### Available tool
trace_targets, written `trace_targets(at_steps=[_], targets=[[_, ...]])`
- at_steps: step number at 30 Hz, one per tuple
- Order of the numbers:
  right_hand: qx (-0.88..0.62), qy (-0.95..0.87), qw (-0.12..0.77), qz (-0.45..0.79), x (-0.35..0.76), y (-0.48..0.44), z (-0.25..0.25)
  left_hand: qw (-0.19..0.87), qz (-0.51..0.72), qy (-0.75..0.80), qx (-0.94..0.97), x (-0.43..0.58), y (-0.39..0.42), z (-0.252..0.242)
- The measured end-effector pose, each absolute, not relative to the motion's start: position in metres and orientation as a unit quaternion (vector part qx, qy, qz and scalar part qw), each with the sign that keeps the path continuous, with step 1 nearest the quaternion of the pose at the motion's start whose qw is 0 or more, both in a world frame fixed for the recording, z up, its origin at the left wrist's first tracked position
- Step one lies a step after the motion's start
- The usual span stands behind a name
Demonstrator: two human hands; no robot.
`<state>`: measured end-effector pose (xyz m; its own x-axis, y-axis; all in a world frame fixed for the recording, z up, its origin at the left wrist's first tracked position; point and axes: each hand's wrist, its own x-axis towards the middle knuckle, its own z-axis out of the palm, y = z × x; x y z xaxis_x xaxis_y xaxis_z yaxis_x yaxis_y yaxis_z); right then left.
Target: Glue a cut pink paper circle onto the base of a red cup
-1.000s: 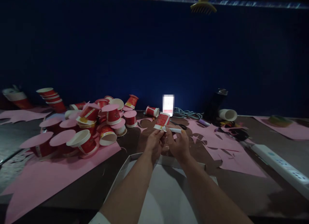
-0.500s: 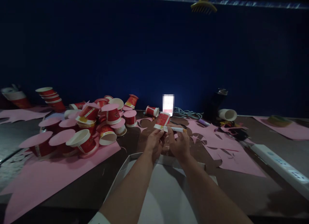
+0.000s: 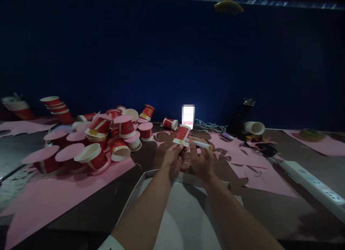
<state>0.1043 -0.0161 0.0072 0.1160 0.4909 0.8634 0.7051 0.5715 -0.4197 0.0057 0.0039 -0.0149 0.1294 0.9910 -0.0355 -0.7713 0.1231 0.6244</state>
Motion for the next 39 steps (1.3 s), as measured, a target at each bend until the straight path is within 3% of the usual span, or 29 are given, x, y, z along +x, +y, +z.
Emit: trace_targets(at_steps=[39], targets=[[-0.499, -0.675, 0.53, -0.119, 0.104, -0.011, -0.002, 0.709, 0.605, 0.26, 0.254, 0.008, 0.003, -0.013]])
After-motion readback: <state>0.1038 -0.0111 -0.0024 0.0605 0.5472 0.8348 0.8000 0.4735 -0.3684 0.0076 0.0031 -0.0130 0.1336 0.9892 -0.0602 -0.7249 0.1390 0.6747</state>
